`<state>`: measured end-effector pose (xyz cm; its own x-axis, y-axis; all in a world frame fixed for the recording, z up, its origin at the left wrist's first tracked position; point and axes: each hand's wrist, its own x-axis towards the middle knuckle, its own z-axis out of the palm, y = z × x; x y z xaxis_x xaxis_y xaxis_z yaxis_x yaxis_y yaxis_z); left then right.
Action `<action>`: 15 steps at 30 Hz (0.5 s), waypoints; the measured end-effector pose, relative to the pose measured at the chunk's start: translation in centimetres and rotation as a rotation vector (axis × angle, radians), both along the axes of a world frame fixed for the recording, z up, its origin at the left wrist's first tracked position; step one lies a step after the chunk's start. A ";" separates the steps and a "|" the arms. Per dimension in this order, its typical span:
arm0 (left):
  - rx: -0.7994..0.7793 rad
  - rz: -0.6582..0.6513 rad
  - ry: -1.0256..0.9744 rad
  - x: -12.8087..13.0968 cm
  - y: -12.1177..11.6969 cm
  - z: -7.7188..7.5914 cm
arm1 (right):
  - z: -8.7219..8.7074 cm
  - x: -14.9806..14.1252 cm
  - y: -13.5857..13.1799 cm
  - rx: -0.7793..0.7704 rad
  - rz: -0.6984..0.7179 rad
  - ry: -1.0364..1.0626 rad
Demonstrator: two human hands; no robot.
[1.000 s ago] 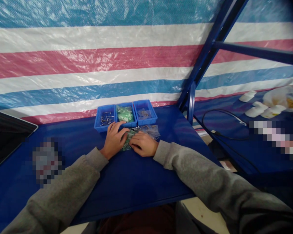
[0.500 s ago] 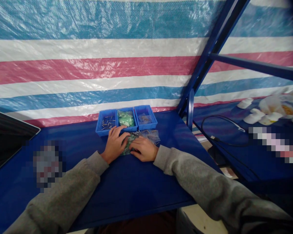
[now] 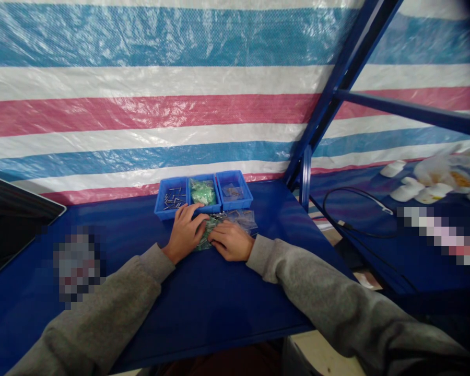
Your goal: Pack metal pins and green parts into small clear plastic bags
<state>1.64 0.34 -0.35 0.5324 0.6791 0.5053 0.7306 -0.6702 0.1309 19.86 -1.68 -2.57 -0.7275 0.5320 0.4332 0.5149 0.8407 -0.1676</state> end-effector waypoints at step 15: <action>0.002 -0.001 -0.013 0.0 0.0 0.0 | 0.8 -0.2 -0.4 0.115 -0.082 -0.110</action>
<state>1.61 0.36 -0.40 0.5265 0.6775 0.5136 0.7279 -0.6713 0.1394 19.64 -2.11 -1.79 -0.7301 0.5429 0.4149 0.5923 0.8056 -0.0119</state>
